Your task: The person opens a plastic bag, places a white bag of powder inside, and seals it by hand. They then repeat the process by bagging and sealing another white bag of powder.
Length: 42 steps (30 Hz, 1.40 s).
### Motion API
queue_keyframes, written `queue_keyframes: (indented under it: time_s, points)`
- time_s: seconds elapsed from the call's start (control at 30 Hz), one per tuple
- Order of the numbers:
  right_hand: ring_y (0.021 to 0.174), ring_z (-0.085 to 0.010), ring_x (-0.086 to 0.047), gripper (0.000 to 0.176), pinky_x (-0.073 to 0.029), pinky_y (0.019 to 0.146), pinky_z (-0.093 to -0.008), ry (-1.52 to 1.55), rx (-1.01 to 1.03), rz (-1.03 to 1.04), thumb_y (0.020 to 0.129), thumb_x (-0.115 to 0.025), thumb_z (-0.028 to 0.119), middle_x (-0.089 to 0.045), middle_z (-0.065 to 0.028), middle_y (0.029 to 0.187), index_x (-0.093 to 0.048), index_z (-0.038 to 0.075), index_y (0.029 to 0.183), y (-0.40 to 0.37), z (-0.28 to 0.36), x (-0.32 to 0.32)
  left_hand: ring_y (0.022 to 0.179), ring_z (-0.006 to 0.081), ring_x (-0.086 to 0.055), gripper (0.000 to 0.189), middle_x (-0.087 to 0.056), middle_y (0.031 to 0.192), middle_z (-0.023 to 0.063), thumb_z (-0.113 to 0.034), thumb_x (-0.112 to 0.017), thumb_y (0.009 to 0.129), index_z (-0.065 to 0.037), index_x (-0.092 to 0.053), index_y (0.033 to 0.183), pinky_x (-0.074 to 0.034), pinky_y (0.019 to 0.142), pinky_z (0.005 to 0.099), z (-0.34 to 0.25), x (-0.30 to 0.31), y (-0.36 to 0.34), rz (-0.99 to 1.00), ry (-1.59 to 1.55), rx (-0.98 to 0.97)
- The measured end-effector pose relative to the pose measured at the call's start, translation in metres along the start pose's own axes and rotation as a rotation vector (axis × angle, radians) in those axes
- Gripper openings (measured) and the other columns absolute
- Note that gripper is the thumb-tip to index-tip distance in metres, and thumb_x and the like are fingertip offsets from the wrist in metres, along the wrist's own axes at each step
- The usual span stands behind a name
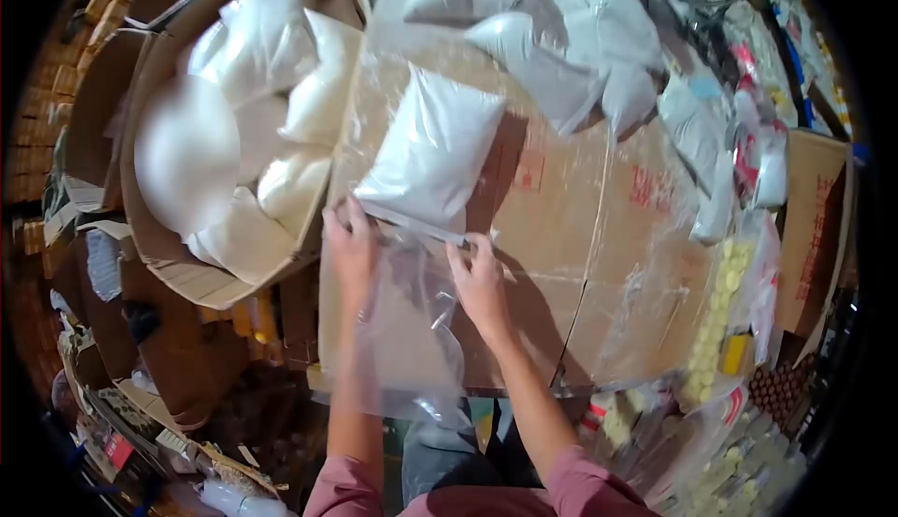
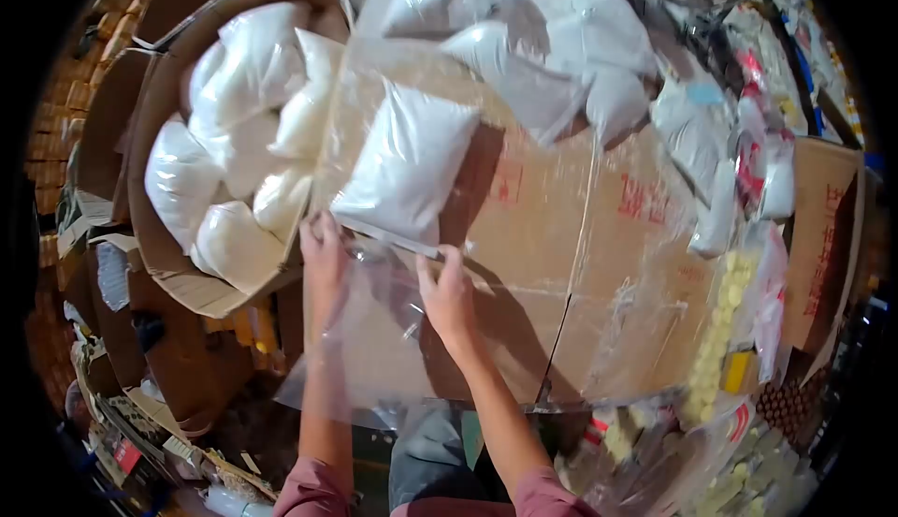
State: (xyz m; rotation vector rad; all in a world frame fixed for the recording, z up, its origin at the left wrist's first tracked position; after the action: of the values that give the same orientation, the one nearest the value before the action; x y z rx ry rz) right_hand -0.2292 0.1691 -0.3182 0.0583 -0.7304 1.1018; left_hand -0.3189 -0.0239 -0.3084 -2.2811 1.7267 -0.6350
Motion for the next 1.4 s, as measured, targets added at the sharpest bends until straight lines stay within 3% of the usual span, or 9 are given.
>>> queue_keyframes:
  time_s: [0.2, 0.4, 0.63, 0.87, 1.0, 1.1, 1.13, 1.27, 1.4]
  points:
    - [0.047, -0.0108, -0.047, 0.038, -0.038, 0.046, -0.0312, 0.220, -0.176, 0.269, 0.091, -0.065, 0.028, -0.050, -0.0068, 0.052, -0.049, -0.003, 0.075, 0.042, -0.017, -0.015, 0.049, 0.0045, -0.043, 0.047, -0.050, 0.059, -0.0040, -0.047, -0.058, 0.095, -0.006, -0.060, 0.072, -0.032, 0.043, 0.0216, 0.055, 0.004, 0.059, 0.156, 0.134, 0.047]
    - [0.053, -0.0017, -0.032, 0.029, -0.024, 0.045, -0.0251, 0.797, -0.231, 0.427, 0.089, -0.068, 0.015, -0.042, 0.0061, 0.056, -0.055, -0.002, 0.071, 0.054, -0.031, -0.006, 0.060, -0.0017, -0.040, 0.023, -0.052, 0.069, -0.0094, -0.026, -0.058, 0.098, -0.009, -0.067, 0.087, -0.031, 0.053, 0.0161, 0.056, -0.011, 0.053, 0.186, -0.125, -0.058]
    - [0.053, -0.0024, -0.032, 0.025, -0.023, 0.047, -0.0241, 0.512, -0.042, 0.422, 0.087, -0.072, 0.012, -0.038, 0.0038, 0.057, -0.060, -0.002, 0.070, -0.012, -0.054, 0.140, 0.050, 0.0024, -0.039, 0.032, -0.047, 0.061, -0.0029, -0.021, -0.055, 0.098, -0.006, -0.052, 0.070, -0.028, 0.045, 0.0217, 0.055, -0.032, -0.147, 0.159, -0.075, -0.084]
    - [0.060, -0.0052, -0.037, 0.023, -0.031, 0.052, -0.0241, 0.265, -0.334, 0.672, 0.085, -0.074, 0.014, -0.039, 0.0015, 0.062, -0.058, -0.001, 0.079, -0.086, -0.203, 0.187, 0.062, 0.0071, -0.051, 0.021, -0.057, 0.067, 0.0009, -0.007, -0.062, 0.091, 0.001, -0.058, 0.072, -0.038, 0.056, 0.0227, 0.163, -0.065, -0.255, 0.571, 0.020, 0.166]
    - [0.063, -0.0037, -0.047, 0.026, -0.042, 0.058, -0.0245, 0.547, -0.485, 0.723, 0.083, -0.075, 0.009, -0.047, 0.0000, 0.064, -0.052, 0.003, 0.094, -0.098, -0.231, 0.188, 0.067, 0.0079, -0.056, 0.013, -0.060, 0.073, 0.0006, -0.002, -0.069, 0.085, -0.001, -0.057, 0.081, -0.044, 0.060, 0.0223, 0.173, -0.058, -0.279, 0.337, 0.023, 0.409]
    - [0.064, -0.0061, -0.054, 0.034, -0.046, 0.062, -0.0266, 0.528, -0.484, 0.698, 0.080, -0.076, 0.007, -0.056, -0.0025, 0.068, -0.048, 0.006, 0.099, -0.097, -0.213, 0.204, 0.064, 0.0092, -0.056, 0.014, -0.060, 0.071, 0.0014, -0.003, -0.075, 0.080, -0.001, -0.061, 0.082, -0.044, 0.058, 0.0225, 0.152, -0.058, -0.292, 0.188, 0.075, 0.154]
    - [0.062, -0.0114, -0.055, 0.032, -0.047, 0.061, -0.0293, 0.218, -0.320, 0.899, 0.079, -0.076, 0.008, -0.060, -0.0052, 0.071, -0.050, 0.005, 0.098, -0.102, -0.206, 0.211, 0.062, 0.0123, -0.056, 0.020, -0.059, 0.071, 0.0045, -0.005, -0.080, 0.072, -0.001, -0.066, 0.084, -0.044, 0.057, 0.0246, 0.134, -0.064, -0.292, 0.564, 0.372, -0.138]
    - [0.061, -0.0184, -0.059, 0.019, -0.048, 0.059, -0.0316, 0.088, -0.153, 1.321, 0.081, -0.073, 0.009, -0.063, -0.0096, 0.077, -0.061, 0.002, 0.094, -0.117, -0.205, 0.211, 0.076, 0.0178, -0.059, 0.023, -0.061, 0.088, 0.0093, -0.009, -0.084, 0.067, -0.002, -0.068, 0.082, -0.048, 0.066, 0.0287, 0.128, -0.068, -0.310, 0.902, 0.631, 0.079]
    - [0.064, -0.0139, -0.061, 0.010, -0.047, 0.056, -0.0287, 0.553, -0.038, 1.513, 0.089, -0.065, 0.009, -0.063, -0.0073, 0.080, -0.063, 0.002, 0.096, -0.124, -0.226, 0.201, 0.094, 0.0231, -0.055, 0.020, -0.063, 0.095, 0.0109, -0.005, -0.082, 0.067, -0.002, -0.063, 0.072, -0.044, 0.084, 0.0351, 0.136, -0.051, -0.310, 0.973, 0.015, 0.199]
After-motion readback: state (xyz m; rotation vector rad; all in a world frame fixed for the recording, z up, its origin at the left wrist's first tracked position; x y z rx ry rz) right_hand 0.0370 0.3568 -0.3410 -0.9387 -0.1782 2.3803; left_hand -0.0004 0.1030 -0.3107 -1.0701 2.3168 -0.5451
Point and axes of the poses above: each hand's wrist, its own y-axis towards the middle knuckle, its own x-axis out of the back of the hand, z = x × y, the point moved 6 cm from there along y, towards the middle knuckle
